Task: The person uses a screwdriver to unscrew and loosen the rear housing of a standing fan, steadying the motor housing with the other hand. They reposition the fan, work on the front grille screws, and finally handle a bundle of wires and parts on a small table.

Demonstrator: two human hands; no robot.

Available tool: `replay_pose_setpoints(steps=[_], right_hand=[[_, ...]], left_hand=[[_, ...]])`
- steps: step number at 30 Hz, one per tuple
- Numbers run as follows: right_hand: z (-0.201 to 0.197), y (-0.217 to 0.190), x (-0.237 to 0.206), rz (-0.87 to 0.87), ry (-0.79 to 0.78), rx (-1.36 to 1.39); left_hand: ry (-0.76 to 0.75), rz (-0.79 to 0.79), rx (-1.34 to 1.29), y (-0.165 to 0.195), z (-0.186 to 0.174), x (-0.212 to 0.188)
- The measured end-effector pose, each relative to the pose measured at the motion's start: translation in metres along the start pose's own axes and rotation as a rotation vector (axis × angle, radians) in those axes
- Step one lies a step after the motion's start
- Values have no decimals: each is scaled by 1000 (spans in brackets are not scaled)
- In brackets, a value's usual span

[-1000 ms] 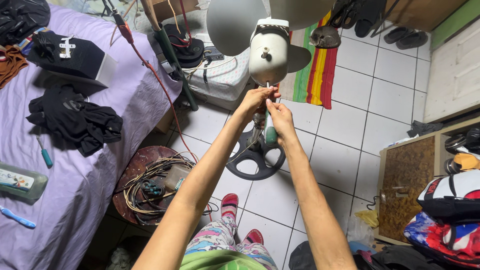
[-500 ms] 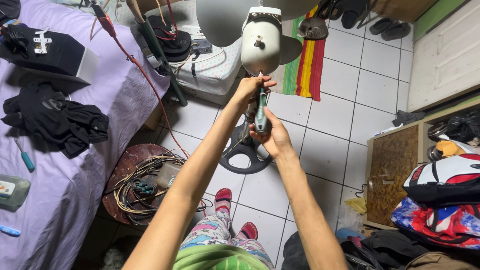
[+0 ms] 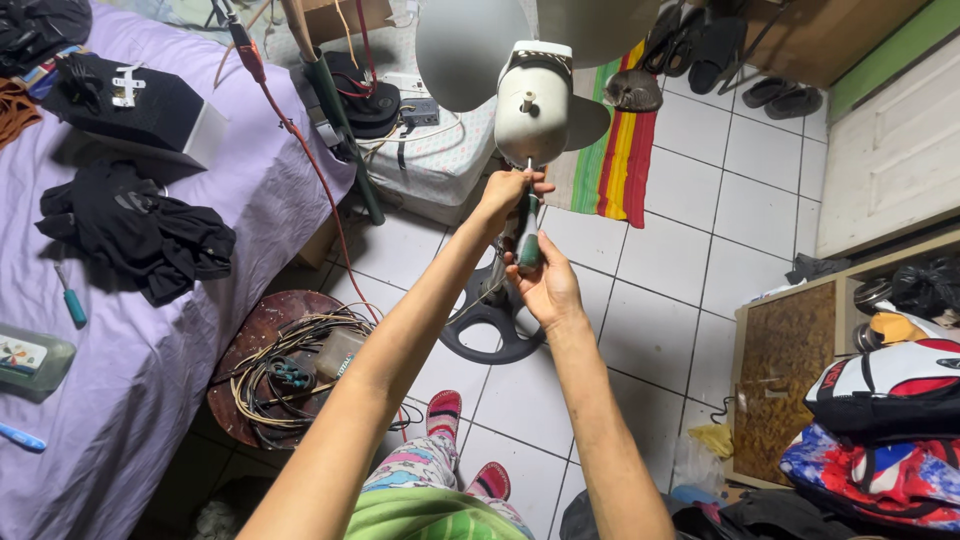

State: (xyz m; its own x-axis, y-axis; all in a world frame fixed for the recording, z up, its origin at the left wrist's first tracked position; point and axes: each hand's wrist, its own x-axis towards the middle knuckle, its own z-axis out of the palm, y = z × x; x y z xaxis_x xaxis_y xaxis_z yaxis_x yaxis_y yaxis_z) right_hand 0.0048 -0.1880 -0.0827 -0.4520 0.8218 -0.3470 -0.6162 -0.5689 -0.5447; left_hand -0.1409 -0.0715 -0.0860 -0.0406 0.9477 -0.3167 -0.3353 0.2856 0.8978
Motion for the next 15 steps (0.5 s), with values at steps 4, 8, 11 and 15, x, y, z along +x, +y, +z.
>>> replay_pose_setpoints(steps=[4,8,11,15], right_hand=[[-5,14,18,-96,96,-86],[0,16,9,-120,48,23],[3,5,-2,-42,-40,86],[0,-4,-1,-76,63,-20]], left_hand=[[188,94,632,6,2,-20],[100,19,223,6,7,-9],[-129,-31,-167,6,6,4],[-83,-164,49,9,3,1]])
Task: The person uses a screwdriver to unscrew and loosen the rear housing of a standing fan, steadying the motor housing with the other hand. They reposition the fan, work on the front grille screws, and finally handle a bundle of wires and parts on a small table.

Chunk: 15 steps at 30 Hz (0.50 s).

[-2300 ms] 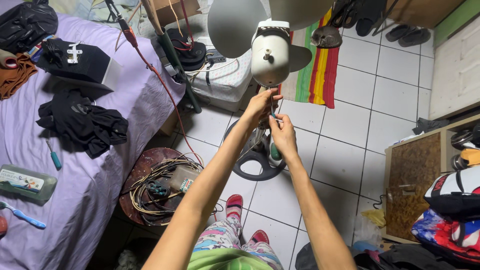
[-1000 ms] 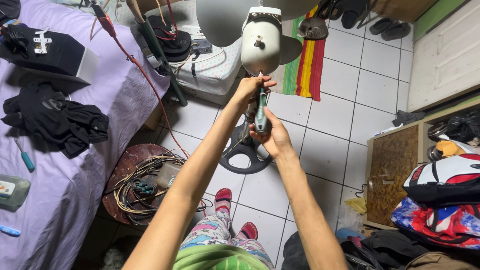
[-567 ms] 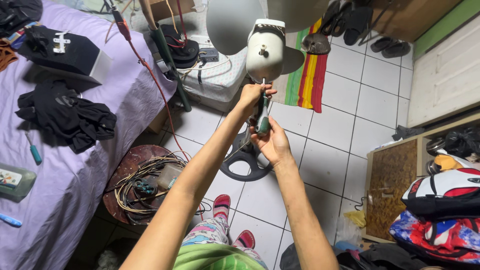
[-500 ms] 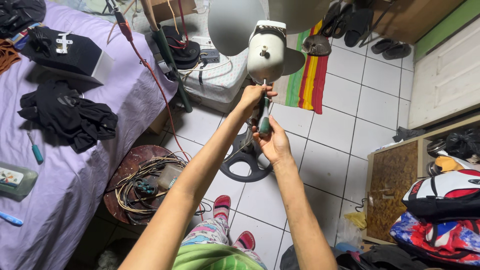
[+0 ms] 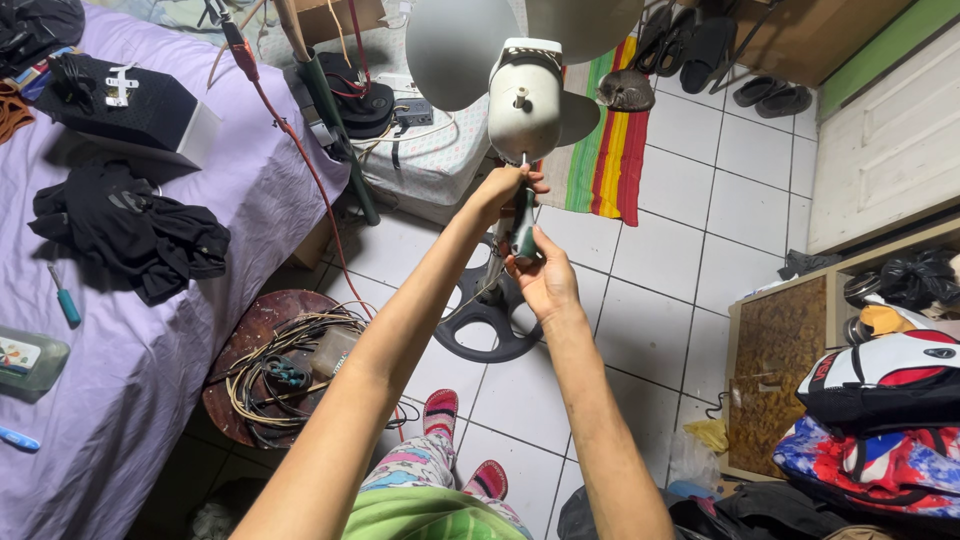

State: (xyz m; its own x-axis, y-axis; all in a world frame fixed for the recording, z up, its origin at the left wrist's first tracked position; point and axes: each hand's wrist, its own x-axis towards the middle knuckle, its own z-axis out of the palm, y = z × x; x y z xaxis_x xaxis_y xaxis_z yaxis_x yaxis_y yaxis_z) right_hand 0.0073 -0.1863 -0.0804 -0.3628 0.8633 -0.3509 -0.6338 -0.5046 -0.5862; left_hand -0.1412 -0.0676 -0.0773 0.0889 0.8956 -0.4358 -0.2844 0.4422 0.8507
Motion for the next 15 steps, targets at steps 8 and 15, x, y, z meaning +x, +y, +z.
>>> replay_pose_setpoints(steps=[8,15], right_hand=[[-2,19,9,-203,102,-105],[-3,-2,5,-25,82,80]], left_hand=[[256,138,257,-5,6,-14],[-40,26,-37,-4,-10,1]])
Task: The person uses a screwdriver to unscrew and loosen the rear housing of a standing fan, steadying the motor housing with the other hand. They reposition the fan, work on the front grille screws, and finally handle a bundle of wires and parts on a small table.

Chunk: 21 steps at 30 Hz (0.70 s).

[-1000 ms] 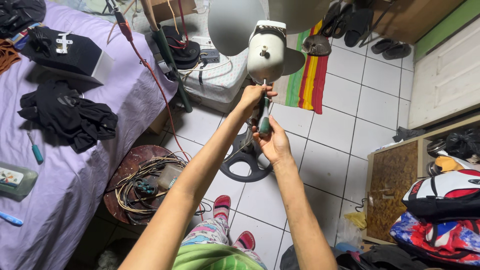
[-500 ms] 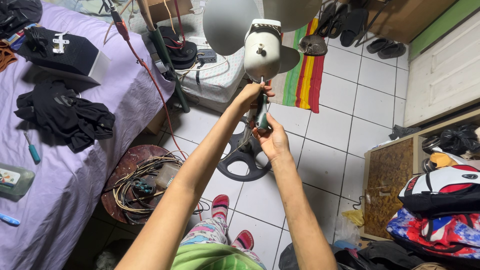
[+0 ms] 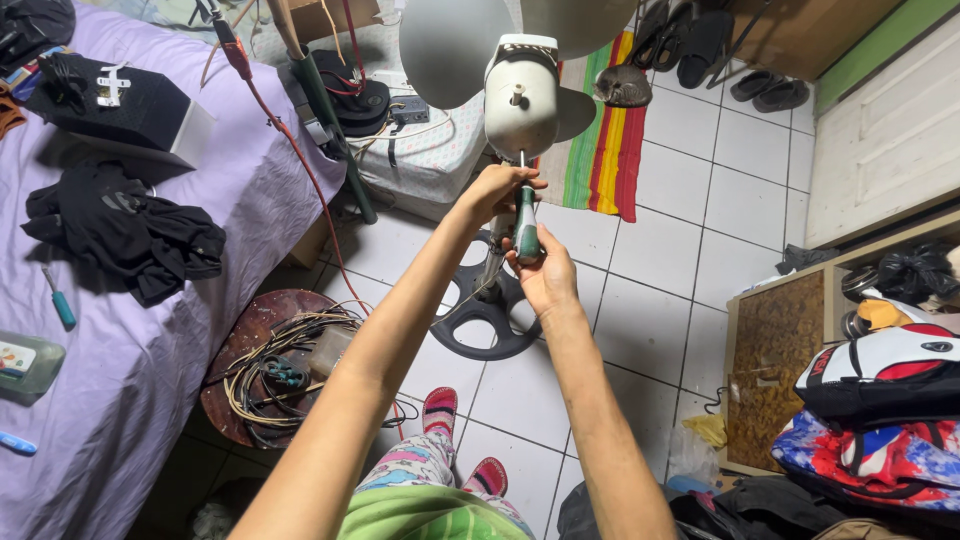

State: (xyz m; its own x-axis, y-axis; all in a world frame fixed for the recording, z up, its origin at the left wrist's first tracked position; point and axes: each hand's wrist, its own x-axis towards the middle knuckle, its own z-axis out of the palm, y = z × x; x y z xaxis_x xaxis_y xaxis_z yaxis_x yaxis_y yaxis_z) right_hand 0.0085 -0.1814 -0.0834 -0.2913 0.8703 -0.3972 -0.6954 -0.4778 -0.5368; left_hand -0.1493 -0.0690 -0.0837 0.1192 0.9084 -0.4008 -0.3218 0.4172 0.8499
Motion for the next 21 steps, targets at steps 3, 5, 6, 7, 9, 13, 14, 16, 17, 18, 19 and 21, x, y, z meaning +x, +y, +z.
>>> replay_pose_setpoints(steps=[3,5,6,7,9,13,14,16,17,18,19,21], right_hand=[[3,3,3,-138,37,-159],[6,10,4,-223,183,-355],[8,13,4,-264,256,-453],[8,14,3,-287,234,-403],[7,15,1,-333,190,-303],[0,0,-3,4,-40,-34],[0,-3,-3,-10,-25,-61],[0,-5,-2,-50,-5,-136],[2,-5,-1,-76,0,-183],[3,-4,0,-104,5,-231],[6,-2,1,-145,53,-290],[12,5,4,-228,149,-406]], left_hand=[[217,191,343,-2,2,-12],[315,278,434,-3,6,-16],[333,270,412,-4,8,-16],[350,263,388,-5,10,-14],[242,214,179,-5,12,-7],[73,116,-174,-1,12,2],[51,89,-149,-1,11,2],[10,40,-100,2,10,-2],[72,60,-6,2,11,-6],[134,80,88,4,11,-10],[196,100,181,5,12,-13],[353,171,346,6,15,-15]])
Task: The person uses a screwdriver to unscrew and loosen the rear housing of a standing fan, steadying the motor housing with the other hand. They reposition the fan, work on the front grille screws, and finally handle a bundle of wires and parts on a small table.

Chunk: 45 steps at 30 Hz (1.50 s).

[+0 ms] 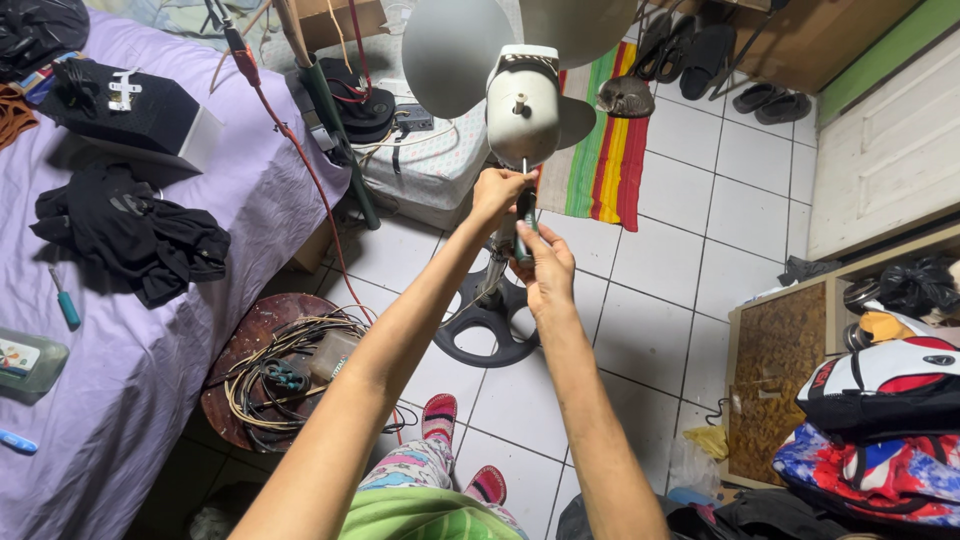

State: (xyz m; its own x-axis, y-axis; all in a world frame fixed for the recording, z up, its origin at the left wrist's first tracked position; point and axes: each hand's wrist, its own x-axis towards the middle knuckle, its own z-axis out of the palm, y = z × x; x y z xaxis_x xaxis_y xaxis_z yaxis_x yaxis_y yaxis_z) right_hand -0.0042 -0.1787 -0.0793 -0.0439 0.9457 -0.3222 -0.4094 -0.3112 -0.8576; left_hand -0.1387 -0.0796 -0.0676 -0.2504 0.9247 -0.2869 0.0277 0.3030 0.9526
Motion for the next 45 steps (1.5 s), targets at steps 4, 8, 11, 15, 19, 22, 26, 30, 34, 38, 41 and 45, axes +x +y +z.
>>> replay_pose_setpoints(steps=[4,8,11,15,19,22,26,30,34,38,41,45], right_hand=[[2,4,0,-32,95,2],[-16,-3,2,243,-219,427],[-24,-8,6,224,-146,317],[-15,-2,4,-74,115,-201],[-5,10,-9,-651,97,-457],[-6,7,-10,-151,-6,-69],[-15,-11,-3,253,-243,284],[-11,-12,-1,139,-129,44],[4,-2,-5,-105,132,-318],[3,-8,-4,39,-2,-54],[-7,-13,1,289,-205,157],[-18,-13,19,313,-243,228]], left_hand=[[-73,-24,-195,-1,10,8],[-233,-106,-595,-3,16,14],[-272,-112,-570,-3,14,12],[-71,18,-134,5,11,3],[-16,7,-179,7,13,8],[-155,-68,-533,2,14,20],[-316,-175,-672,-3,9,29],[-220,-92,-389,0,3,23],[-7,148,15,8,0,12],[-70,-23,-179,9,5,20],[-147,-54,-432,4,13,33],[-203,-38,-590,2,18,37]])
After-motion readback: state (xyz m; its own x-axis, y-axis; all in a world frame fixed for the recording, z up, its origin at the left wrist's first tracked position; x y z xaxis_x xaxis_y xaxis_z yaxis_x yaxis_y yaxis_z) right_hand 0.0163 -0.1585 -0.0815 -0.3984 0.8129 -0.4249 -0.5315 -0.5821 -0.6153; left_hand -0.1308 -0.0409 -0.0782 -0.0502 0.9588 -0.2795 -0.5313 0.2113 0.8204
